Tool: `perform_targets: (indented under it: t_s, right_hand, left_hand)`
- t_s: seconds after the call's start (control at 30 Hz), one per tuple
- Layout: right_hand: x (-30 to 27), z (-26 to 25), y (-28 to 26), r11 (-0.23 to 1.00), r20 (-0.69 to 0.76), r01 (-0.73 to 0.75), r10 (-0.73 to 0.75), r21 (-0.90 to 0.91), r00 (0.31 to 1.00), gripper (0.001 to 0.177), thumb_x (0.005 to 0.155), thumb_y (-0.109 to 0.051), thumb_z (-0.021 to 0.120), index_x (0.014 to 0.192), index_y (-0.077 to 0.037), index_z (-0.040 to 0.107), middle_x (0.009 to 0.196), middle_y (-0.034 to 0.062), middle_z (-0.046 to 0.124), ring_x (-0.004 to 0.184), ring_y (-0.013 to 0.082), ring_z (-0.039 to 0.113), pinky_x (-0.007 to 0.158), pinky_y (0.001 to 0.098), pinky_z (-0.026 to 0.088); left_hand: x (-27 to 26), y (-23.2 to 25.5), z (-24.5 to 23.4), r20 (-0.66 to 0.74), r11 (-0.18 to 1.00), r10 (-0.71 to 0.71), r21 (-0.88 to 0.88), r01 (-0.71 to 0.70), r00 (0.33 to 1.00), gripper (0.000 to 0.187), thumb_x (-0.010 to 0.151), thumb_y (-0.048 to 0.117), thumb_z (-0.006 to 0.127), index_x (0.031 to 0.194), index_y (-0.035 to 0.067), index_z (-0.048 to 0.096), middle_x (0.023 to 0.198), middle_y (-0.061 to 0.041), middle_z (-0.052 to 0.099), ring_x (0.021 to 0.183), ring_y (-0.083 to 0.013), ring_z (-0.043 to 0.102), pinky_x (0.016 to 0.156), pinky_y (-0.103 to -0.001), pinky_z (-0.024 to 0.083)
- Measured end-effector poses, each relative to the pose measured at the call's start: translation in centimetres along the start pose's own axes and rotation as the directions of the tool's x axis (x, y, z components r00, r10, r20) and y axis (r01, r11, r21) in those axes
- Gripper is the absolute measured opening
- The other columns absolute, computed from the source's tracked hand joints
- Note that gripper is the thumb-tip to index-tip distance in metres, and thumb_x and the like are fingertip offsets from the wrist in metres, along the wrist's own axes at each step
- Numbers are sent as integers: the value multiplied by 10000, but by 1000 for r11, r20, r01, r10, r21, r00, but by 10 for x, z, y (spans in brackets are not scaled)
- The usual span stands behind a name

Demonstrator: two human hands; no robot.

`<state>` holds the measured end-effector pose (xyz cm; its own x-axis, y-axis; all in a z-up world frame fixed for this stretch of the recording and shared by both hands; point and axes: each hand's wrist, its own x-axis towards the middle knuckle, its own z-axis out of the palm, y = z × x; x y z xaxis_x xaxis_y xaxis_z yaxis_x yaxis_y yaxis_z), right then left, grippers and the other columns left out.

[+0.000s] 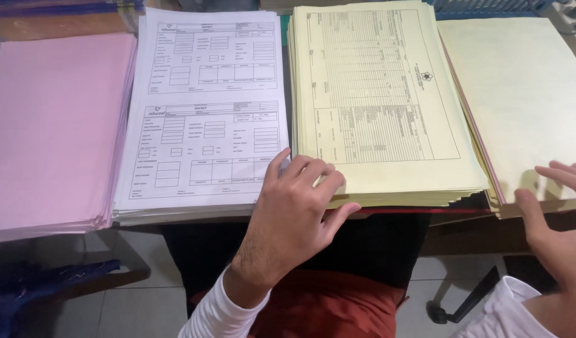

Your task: Sort and review stacks of colored paper documents on a desk

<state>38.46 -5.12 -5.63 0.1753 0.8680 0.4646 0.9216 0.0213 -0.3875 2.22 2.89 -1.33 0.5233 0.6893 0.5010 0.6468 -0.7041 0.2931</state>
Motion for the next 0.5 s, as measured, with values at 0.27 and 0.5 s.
perform_targets:
  t_s: [0.27, 0.5]
  right_hand:
    - [5, 3, 28, 997, -31, -77, 77, 2, 997, 281, 1128, 25, 692, 1408, 22, 720, 1313, 244, 643, 1203, 356, 595, 1103, 448, 419]
    - [14, 18, 108, 978, -177, 164, -185, -127, 967, 84, 1401, 96, 688, 1393, 172, 724, 1435, 279, 706, 1253, 393, 656, 1161, 430, 488]
  left_hand:
    - [-3, 5, 1, 36, 999, -23, 31, 22, 999, 333, 900, 440, 760, 985, 123, 705, 1026, -39, 679, 979, -239, 624, 1057, -543, 423]
    - [0, 5, 2, 72, 998, -47, 44, 44, 996, 416, 895, 513, 740, 1000, 111, 710, 1024, -54, 692, 1008, -253, 631, 1071, -541, 414]
